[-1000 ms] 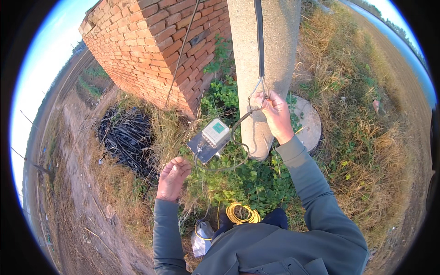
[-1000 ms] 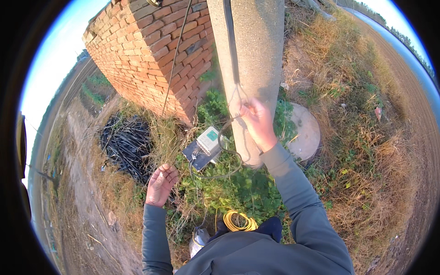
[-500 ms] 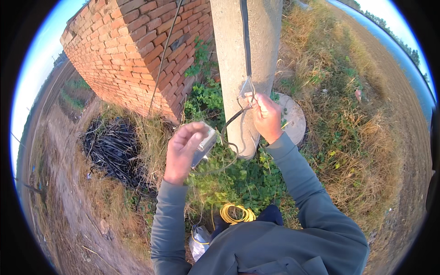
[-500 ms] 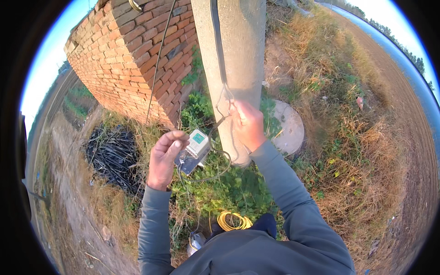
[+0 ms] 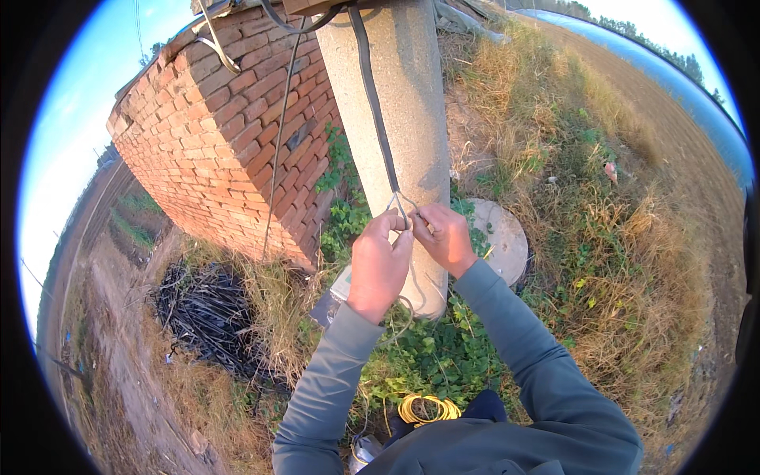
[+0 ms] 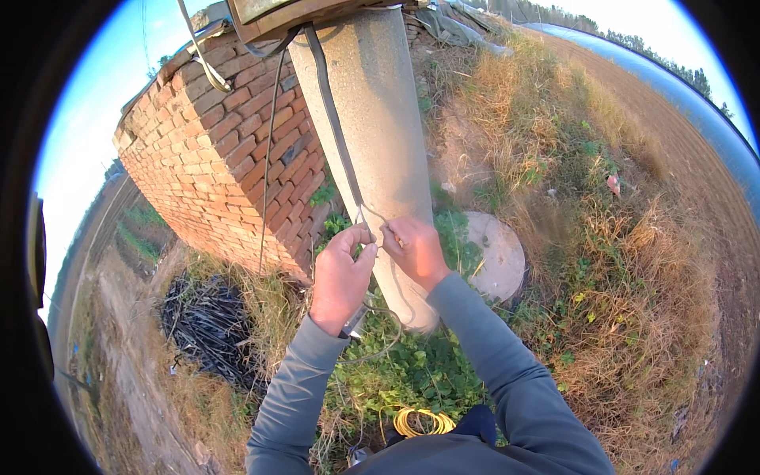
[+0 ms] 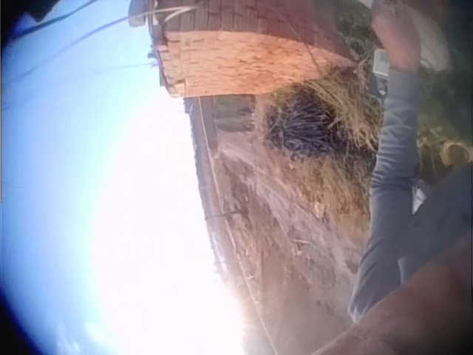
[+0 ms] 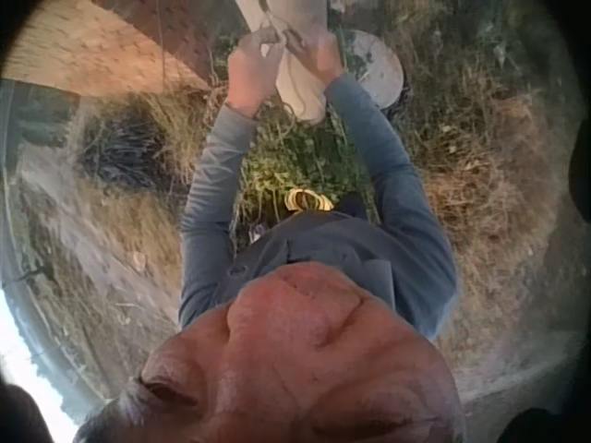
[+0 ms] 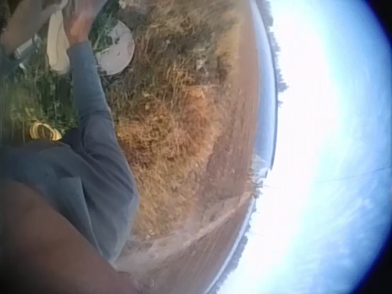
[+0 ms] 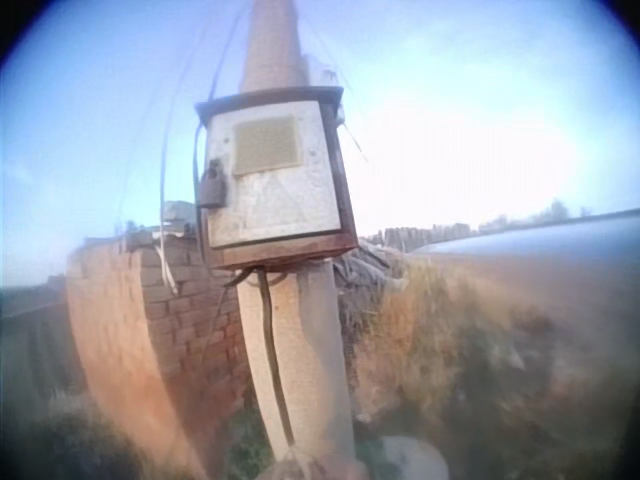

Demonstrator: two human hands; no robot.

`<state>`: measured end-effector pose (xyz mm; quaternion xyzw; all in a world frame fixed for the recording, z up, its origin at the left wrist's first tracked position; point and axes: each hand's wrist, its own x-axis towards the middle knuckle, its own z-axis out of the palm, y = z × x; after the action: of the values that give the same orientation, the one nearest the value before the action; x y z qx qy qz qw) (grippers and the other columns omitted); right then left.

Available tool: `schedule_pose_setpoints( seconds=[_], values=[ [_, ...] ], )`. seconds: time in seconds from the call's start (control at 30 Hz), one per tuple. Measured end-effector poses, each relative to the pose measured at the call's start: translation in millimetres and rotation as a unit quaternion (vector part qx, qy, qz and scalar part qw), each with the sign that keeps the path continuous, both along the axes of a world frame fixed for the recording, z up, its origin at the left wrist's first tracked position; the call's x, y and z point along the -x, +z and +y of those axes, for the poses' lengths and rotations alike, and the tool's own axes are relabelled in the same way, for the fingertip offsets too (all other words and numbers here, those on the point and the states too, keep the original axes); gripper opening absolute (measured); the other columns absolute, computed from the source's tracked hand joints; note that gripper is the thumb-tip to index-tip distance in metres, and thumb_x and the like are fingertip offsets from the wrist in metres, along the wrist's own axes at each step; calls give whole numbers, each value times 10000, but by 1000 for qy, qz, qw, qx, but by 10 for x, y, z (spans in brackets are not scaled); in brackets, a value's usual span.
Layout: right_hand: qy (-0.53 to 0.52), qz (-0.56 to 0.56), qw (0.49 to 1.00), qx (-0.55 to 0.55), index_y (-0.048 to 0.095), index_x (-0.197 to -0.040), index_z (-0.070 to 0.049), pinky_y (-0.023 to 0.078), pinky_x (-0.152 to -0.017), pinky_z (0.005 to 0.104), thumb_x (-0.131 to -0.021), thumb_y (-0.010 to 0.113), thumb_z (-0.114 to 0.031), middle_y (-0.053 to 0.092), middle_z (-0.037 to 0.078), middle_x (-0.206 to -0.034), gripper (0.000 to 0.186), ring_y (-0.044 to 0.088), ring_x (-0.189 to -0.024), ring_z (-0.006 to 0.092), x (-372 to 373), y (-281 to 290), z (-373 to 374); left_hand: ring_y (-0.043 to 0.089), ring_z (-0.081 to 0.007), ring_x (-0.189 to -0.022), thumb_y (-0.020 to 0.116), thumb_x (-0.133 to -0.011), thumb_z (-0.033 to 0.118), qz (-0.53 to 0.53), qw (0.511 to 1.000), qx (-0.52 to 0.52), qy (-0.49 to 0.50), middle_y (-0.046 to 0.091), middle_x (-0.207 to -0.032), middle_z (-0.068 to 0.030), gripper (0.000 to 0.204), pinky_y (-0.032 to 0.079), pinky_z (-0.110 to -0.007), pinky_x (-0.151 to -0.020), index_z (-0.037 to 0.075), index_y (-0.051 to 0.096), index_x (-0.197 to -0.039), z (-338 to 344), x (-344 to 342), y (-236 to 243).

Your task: The person secures a black cable to a concrete pole using a zip tie, then walks across a field carrying a coiled yellow cable. They connect the yellow cable to a white junction box mounted on a pole and tighten the connection.

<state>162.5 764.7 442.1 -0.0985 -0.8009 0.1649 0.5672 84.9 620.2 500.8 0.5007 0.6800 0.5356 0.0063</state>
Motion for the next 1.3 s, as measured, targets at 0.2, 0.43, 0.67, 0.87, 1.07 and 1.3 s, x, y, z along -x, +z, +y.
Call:
schedule_pose_setpoints(
  seconds=[0.2, 0.43, 0.67, 0.87, 1.07, 1.3],
  values=[
    [-18, 36, 998, -40, 627, -833, -23, 497, -590, 418, -820, 729, -35, 629, 144, -747, 104, 620, -673, 348, 1, 78, 12, 692, -310, -996, 660, -889, 78, 7, 1000, 15, -11, 698, -1091, -208, 177, 524, -365, -878, -43, 645, -1017, 23, -4, -7],
    [-18, 16, 999, 42, 683, -930, -20, 525, -646, 414, -856, 724, -88, 676, 159, -824, 108, 656, -740, 358, -63, 103, -163, 698, -227, -1050, 662, -903, 93, -20, 1000, 3, -12, 707, -1169, -199, 256, 539, -328, -881, -52, 668, -1114, 18, -22, -26],
    [24, -31, 996, 74, 656, -1159, -20, 535, -761, 388, -892, 716, -122, 691, 165, -952, 292, 675, -842, 314, -160, 117, -390, 698, -185, -1012, 660, -920, 75, -109, 991, -59, -54, 721, -1123, -156, 279, 548, -307, -871, -55, 670, -1167, -341, 3, -39],
    [8, -69, 990, 120, 547, -1365, -20, 522, -872, 348, -970, 646, -184, 671, 144, -1164, 440, 667, -963, 216, -491, -15, -407, 667, -176, -1043, 626, -935, 14, -121, 984, -133, -5, 701, -1162, -130, 228, 525, -299, -910, -33, 674, -1154, -1080, 163, -478],
    [-12, -167, 959, 230, 604, -1255, 25, 525, -872, 335, -1028, 570, -225, 690, 183, -1138, 339, 686, -1012, 245, -1259, -592, -490, 643, -125, -967, 580, -986, 66, -331, 930, 19, 158, 700, -1084, -77, 236, 509, -260, -865, -37, 661, -1182, -2331, 292, -1712],
    [-49, -524, 752, 396, 690, -1121, -26, 517, -829, 410, -969, 616, -322, 703, 196, -1000, 341, 675, -928, 350, -2095, -1876, -1547, 660, -142, -941, 574, -993, 128, -529, 811, 145, 203, 699, -1045, -66, 260, 514, -271, -846, -31, 662, -1179, -3674, 96, -3221]
  ],
)
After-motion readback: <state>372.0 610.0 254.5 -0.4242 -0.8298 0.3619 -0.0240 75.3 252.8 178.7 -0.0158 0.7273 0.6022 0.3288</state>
